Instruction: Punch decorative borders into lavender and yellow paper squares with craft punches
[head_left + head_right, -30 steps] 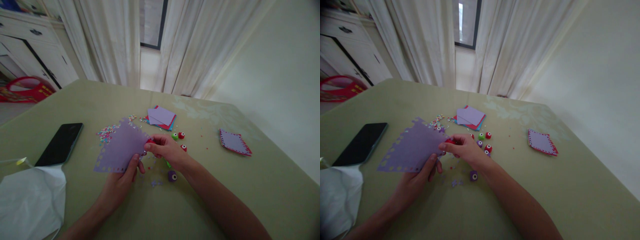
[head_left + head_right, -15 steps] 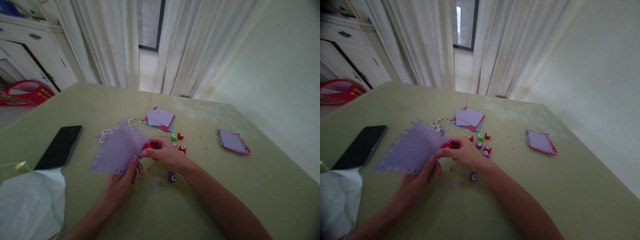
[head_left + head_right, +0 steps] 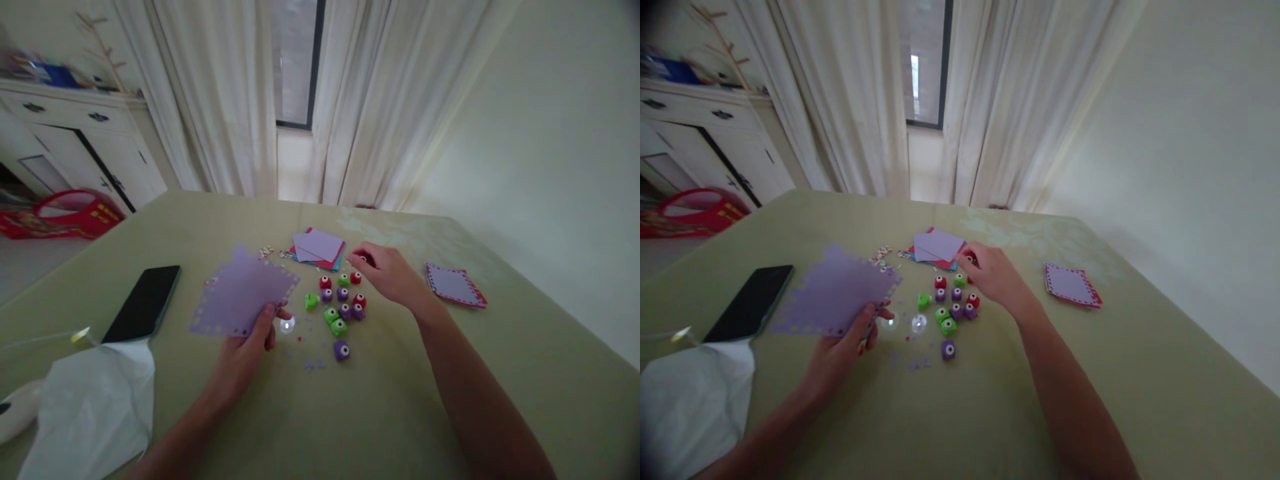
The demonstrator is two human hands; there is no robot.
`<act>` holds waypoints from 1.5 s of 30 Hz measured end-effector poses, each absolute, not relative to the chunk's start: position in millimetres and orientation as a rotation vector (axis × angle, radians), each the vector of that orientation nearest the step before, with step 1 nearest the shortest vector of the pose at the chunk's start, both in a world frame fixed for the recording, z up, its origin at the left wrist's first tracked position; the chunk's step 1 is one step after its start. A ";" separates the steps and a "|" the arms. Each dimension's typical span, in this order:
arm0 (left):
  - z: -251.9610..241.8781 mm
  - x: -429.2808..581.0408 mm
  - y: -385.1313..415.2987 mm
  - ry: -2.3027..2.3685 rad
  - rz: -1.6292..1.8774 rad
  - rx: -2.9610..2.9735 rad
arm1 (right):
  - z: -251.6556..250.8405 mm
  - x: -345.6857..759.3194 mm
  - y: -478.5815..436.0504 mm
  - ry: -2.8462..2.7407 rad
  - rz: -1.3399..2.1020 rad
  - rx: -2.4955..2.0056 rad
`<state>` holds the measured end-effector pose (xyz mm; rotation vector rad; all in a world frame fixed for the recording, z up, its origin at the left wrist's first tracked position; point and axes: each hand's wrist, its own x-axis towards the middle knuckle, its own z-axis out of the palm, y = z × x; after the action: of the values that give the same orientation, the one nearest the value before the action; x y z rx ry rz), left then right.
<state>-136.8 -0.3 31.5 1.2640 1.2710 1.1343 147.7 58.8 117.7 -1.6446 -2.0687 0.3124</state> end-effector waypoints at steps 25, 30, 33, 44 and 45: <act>20.5 -109.5 -29.9 1.122 0.932 1.598 | 33.2 113.8 -33.4 -1.385 0.944 -1.135; 17.1 -117.5 -27.2 1.022 0.933 1.646 | 60.7 196.1 -17.7 -1.117 0.671 -1.385; 16.3 -121.7 -21.2 1.067 0.963 1.706 | 85.5 286.0 -12.6 -1.026 0.526 -1.544; 9.6 -120.3 -18.8 1.078 0.903 1.956 | 57.9 409.8 -0.3 -0.940 0.304 -2.359; 9.6 -120.4 -19.0 1.080 0.908 1.961 | 53.2 409.8 3.7 -0.961 0.271 -2.414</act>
<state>-120.4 -19.0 9.6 1.9609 1.0801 0.9079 409.8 3.7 53.2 -2.4141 -0.9615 0.2709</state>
